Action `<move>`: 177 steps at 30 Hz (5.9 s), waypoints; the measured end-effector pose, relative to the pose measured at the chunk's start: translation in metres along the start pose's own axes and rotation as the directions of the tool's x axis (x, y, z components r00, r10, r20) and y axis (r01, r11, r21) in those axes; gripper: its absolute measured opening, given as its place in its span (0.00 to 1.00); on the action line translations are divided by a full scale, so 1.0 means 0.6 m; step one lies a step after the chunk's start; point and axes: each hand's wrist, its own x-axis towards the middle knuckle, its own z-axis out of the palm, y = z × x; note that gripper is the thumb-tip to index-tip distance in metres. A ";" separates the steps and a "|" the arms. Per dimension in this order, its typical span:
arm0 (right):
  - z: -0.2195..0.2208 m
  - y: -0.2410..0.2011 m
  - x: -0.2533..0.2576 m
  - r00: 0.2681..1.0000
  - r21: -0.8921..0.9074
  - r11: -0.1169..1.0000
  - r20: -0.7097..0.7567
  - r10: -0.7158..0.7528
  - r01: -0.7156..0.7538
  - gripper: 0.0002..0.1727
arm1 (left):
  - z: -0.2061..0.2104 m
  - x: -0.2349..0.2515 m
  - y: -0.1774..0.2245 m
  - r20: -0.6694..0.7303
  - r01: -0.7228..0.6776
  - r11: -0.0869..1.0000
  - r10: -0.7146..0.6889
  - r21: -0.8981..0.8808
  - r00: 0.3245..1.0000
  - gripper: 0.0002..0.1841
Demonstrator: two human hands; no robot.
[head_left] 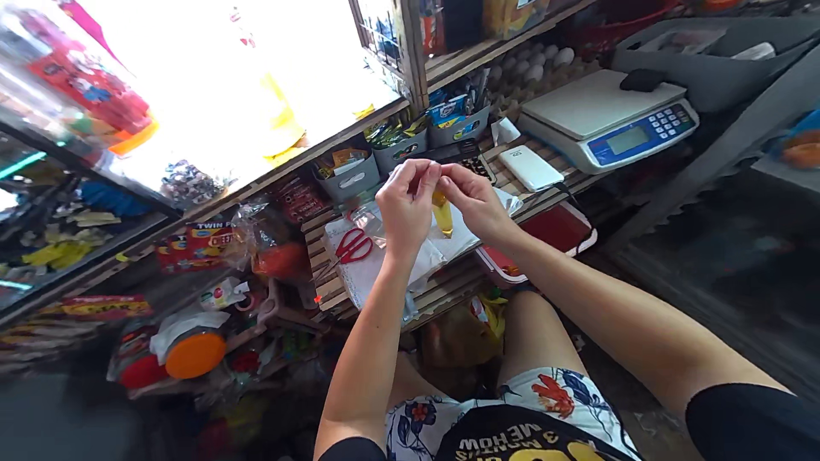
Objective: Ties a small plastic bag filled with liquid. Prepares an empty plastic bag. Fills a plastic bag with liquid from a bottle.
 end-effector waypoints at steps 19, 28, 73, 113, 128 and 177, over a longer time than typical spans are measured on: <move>0.045 -0.089 -0.263 0.987 0.369 0.925 0.085 -0.134 0.094 0.14 | -0.052 -0.226 0.142 0.063 -0.042 0.948 0.065 -0.315 0.996 0.04; 0.002 -0.012 -0.299 0.889 -0.072 0.965 0.411 -0.201 0.251 0.17 | -0.058 -0.242 0.118 0.199 0.000 0.962 0.056 -0.274 0.978 0.05; -0.194 0.033 -0.339 0.975 -0.613 0.790 0.157 0.160 -0.031 0.22 | -0.051 -0.011 -0.195 0.185 0.565 0.623 -0.743 0.541 0.643 0.28; -0.043 -0.045 -0.138 0.981 -0.386 0.920 0.193 0.011 0.065 0.24 | -0.133 0.031 0.015 0.151 0.247 0.950 -0.220 -0.188 0.964 0.08; -0.027 -0.079 -0.109 0.982 -0.555 0.814 0.032 -0.187 0.173 0.13 | -0.099 -0.092 0.080 0.455 -0.072 0.975 -0.033 0.211 0.890 0.07; 0.024 -0.042 -0.183 0.899 0.495 0.828 -0.185 0.398 -0.264 0.05 | -0.041 -0.184 0.072 0.230 0.254 0.967 -0.249 0.008 0.941 0.07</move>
